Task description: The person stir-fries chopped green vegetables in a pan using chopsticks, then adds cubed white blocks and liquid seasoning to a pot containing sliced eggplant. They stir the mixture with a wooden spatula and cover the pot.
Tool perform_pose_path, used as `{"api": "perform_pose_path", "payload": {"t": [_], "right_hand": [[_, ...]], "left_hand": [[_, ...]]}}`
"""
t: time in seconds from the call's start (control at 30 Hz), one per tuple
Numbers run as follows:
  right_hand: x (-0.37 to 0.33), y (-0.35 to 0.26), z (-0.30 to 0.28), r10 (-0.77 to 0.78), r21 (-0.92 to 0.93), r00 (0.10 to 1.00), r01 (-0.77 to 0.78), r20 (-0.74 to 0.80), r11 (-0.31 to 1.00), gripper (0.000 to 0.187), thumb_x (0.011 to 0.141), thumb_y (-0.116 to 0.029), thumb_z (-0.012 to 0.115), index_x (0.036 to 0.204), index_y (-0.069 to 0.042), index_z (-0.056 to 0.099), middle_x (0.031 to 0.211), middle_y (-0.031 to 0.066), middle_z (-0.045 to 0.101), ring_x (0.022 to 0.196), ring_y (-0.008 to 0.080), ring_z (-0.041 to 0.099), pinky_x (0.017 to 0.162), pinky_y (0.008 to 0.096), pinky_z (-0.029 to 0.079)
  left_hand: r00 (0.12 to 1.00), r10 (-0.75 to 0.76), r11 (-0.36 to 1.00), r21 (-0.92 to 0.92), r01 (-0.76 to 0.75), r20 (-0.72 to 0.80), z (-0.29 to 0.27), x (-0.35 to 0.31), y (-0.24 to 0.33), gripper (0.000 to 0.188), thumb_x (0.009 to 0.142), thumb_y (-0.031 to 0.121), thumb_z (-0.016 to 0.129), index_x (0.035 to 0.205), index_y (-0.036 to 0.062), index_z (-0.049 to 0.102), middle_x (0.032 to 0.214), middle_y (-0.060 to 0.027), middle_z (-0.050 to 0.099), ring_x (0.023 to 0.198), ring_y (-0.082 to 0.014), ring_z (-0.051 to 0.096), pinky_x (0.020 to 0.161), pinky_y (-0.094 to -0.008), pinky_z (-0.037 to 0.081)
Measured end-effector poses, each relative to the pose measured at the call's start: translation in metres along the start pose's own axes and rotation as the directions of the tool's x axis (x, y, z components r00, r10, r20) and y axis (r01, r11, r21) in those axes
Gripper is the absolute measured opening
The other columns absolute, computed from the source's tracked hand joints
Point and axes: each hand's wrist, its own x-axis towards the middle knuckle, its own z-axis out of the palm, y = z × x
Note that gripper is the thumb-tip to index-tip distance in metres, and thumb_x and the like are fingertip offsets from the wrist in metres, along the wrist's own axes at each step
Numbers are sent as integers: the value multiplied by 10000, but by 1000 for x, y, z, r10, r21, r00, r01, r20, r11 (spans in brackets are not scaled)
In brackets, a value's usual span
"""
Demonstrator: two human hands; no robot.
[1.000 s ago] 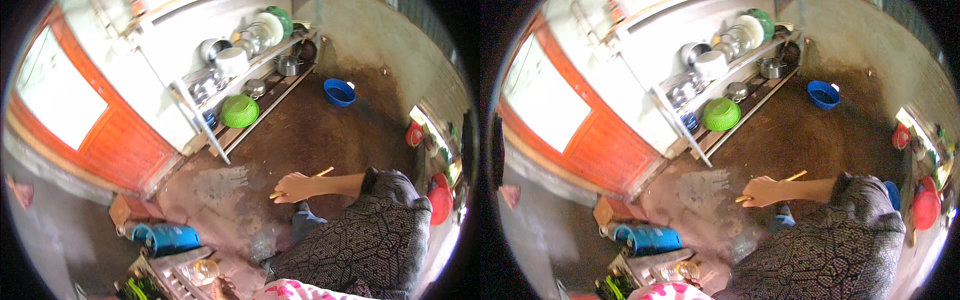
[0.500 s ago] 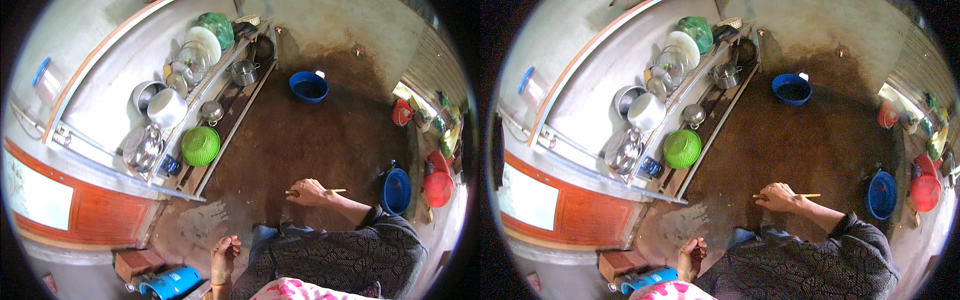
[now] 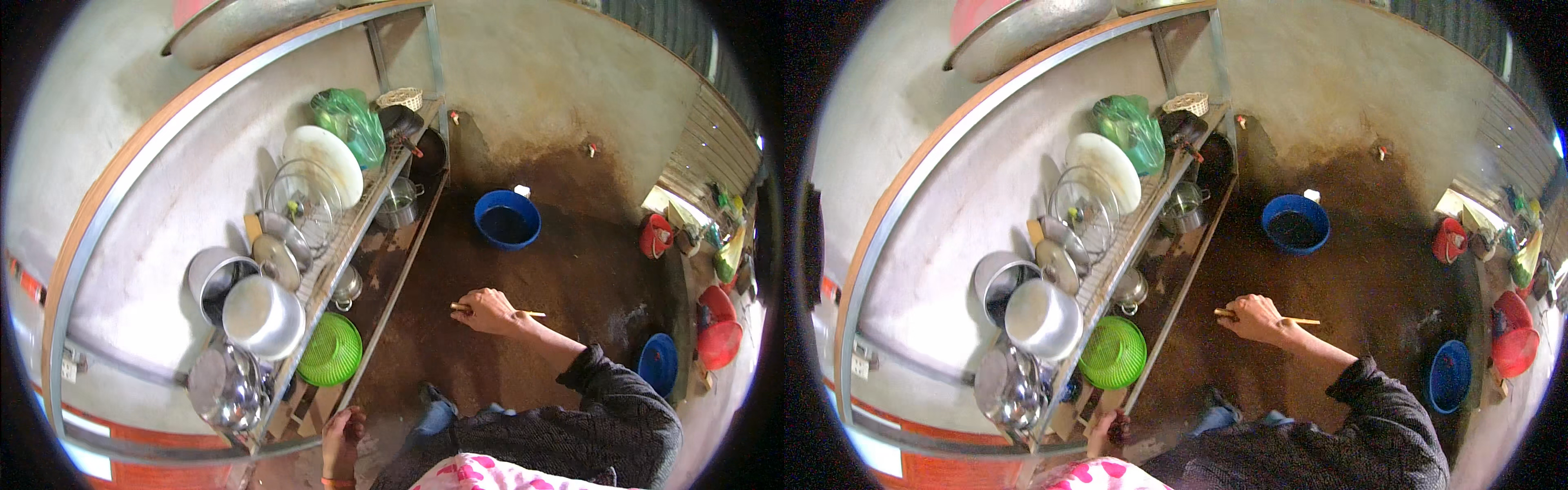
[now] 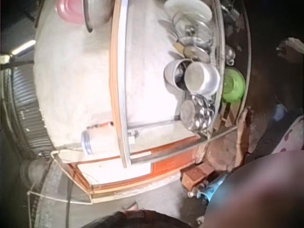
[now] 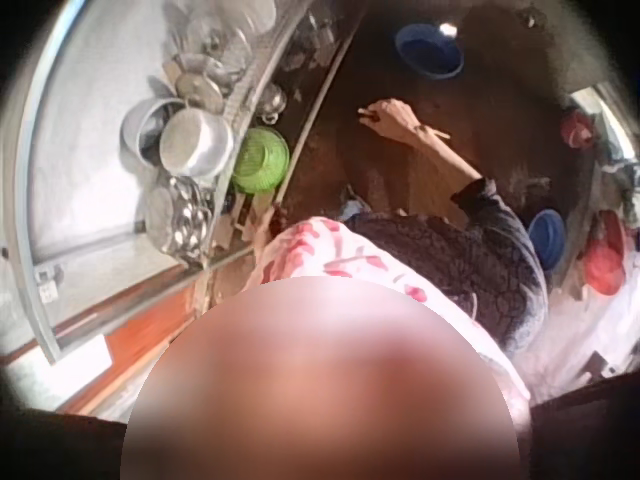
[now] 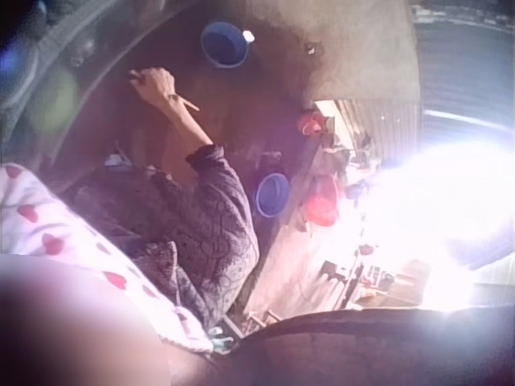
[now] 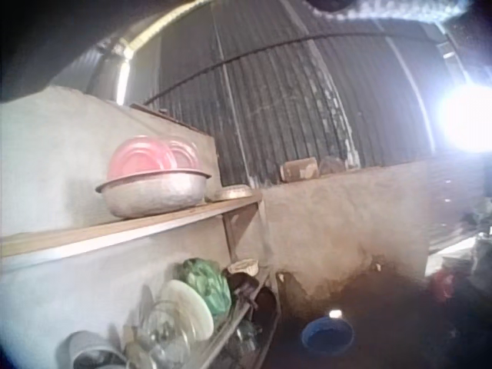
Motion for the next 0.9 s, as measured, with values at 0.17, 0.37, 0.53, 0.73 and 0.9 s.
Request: {"api": "perform_pose_path", "payload": {"t": [0.17,0.37,0.53,0.73,0.9], "right_hand": [[115,30,-34,99,59,988,-93,-116,994,362,923,-414,702,985,-63,765,770,198,713,682,356,717,624,461,580],[311,103,-85,48,111,941,-11,-336,994,442,871,-403,736,749,21,705,648,235,641,601,402,671,568,480,532],[509,157,-118,-66,43,922,89,-382,995,650,895,-606,667,814,39,679,650,189,668,584,316,686,569,422,554],[665,150,-147,-170,211,981,147,94,966,489,930,-516,627,940,-49,774,705,117,727,619,213,703,689,361,572],[744,114,-218,-413,470,906,408,-98,783,365,989,-312,538,993,-30,769,659,74,718,543,142,650,602,347,560]], "left_hand": [[977,139,978,134,-162,163,97,104,126,229,993,187,598,1036,-11,705,872,-68,702,680,-88,569,615,-232,441],[885,187,918,244,-312,426,222,207,214,231,1003,209,618,1078,11,707,867,-53,710,672,-82,599,611,-212,447],[849,222,807,399,-436,479,312,298,254,230,1039,198,587,1105,9,700,882,-30,714,721,-63,606,647,-214,471],[875,225,808,420,-413,429,423,393,303,228,1032,194,599,1098,-1,696,878,-29,699,715,-68,598,625,-218,469],[888,234,754,503,-422,395,463,433,345,211,1027,175,590,1096,-4,679,851,-20,669,707,-66,589,632,-211,468]]}}
